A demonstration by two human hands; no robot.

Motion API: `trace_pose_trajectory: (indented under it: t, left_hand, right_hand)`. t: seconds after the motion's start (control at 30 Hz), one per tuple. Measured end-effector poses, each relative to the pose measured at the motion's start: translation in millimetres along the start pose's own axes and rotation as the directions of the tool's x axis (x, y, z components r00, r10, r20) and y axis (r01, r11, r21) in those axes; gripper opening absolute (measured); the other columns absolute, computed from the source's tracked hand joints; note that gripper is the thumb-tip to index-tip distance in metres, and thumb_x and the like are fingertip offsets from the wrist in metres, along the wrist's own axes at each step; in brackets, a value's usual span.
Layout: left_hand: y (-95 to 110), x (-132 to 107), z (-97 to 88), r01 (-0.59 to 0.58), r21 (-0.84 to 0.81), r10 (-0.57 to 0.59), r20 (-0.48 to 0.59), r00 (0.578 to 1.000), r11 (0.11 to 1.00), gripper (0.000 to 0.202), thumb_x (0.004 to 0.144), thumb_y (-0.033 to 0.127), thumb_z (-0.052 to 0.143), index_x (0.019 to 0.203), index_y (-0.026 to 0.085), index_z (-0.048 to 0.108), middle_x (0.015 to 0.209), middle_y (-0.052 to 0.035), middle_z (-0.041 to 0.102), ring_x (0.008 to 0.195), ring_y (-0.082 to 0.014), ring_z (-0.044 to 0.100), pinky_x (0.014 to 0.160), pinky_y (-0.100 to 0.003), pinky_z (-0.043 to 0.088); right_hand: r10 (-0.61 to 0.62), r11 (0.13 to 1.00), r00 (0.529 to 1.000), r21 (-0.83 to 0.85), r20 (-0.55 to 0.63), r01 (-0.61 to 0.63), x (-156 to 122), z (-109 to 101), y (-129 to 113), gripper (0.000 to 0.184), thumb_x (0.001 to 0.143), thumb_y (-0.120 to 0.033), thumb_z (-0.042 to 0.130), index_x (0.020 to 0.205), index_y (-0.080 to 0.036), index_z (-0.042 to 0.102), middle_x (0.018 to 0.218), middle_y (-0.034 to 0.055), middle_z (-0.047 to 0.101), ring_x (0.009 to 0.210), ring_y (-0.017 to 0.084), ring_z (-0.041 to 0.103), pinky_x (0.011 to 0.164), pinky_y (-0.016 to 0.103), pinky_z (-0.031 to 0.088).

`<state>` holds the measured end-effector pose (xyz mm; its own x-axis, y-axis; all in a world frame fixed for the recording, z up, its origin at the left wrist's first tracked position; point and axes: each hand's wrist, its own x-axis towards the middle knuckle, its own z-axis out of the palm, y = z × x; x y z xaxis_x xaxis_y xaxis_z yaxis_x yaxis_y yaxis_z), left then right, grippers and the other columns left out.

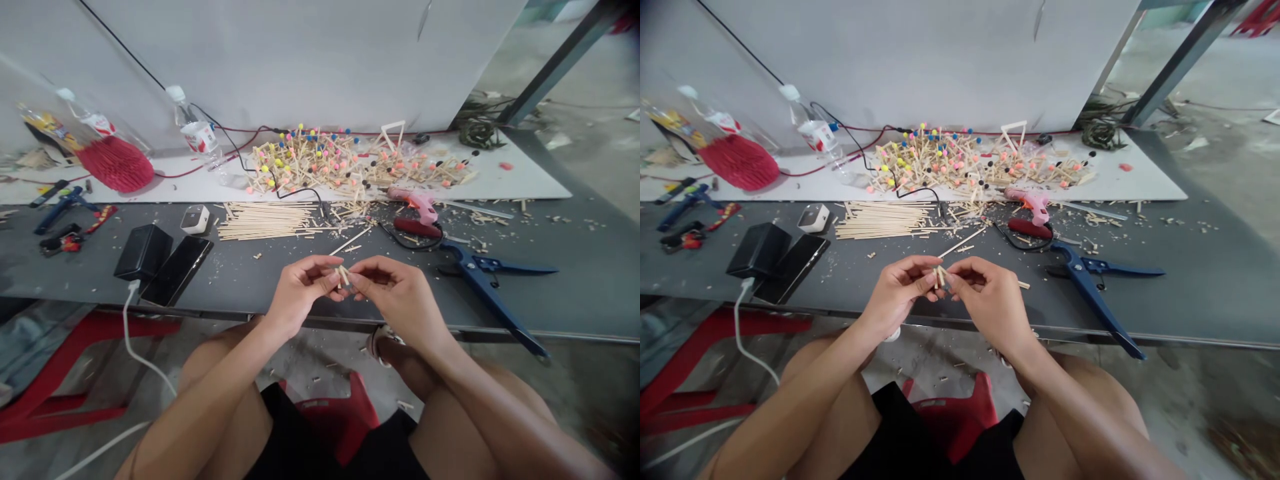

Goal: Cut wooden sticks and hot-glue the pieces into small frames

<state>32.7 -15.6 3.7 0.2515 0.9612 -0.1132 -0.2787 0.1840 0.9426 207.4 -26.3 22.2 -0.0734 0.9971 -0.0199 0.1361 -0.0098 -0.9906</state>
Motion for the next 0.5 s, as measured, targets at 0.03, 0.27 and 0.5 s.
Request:
trace_pose_trajectory:
  t: [0.03,0.27,0.5]
  left_hand:
    - [-0.6,1.6,-1.0,0.009,0.039,-0.009,-0.020,1.000,0.999,0.030,0.079,0.028,0.077,0.105,0.014,0.071,0.087,-0.0073,0.074,0.069,-0.0149,0.069,0.063,-0.026,0.058]
    - [-9.2,15.7,-11.6,0.104,0.444,-0.083,-0.067,0.994,0.890,0.018,0.080,0.021,0.070,0.094,0.011,0.073,0.073,-0.0065,0.071,0.057,-0.0116,0.061,0.055,-0.023,0.052]
    - [-8.4,14.0,-15.1,0.048,0.385,-0.032,-0.050,0.998,0.922,0.018,0.082,0.026,0.069,0.091,0.011,0.071,0.070,-0.0054,0.069,0.058,-0.0116,0.061,0.058,-0.024,0.050]
  right_hand:
    - [-0.018,0.997,0.999,-0.071,-0.032,0.015,2.8,-2.2,3.2,0.023,0.083,-0.042,0.069,0.087,-0.019,0.071,0.076,0.0048,0.071,0.065,0.018,0.066,0.063,0.031,0.054]
    - [-0.099,0.709,0.995,-0.702,-0.006,0.066,29.2,-28.1,40.2,0.008,0.079,-0.025,0.066,0.077,-0.022,0.073,0.071,0.0042,0.071,0.065,0.019,0.061,0.065,0.032,0.044]
    - [-0.063,0.997,0.986,-0.030,0.152,0.068,-19.0,4.0,-15.2,0.018,0.091,-0.036,0.058,0.088,-0.023,0.070,0.082,0.0055,0.072,0.071,0.019,0.066,0.068,0.032,0.052]
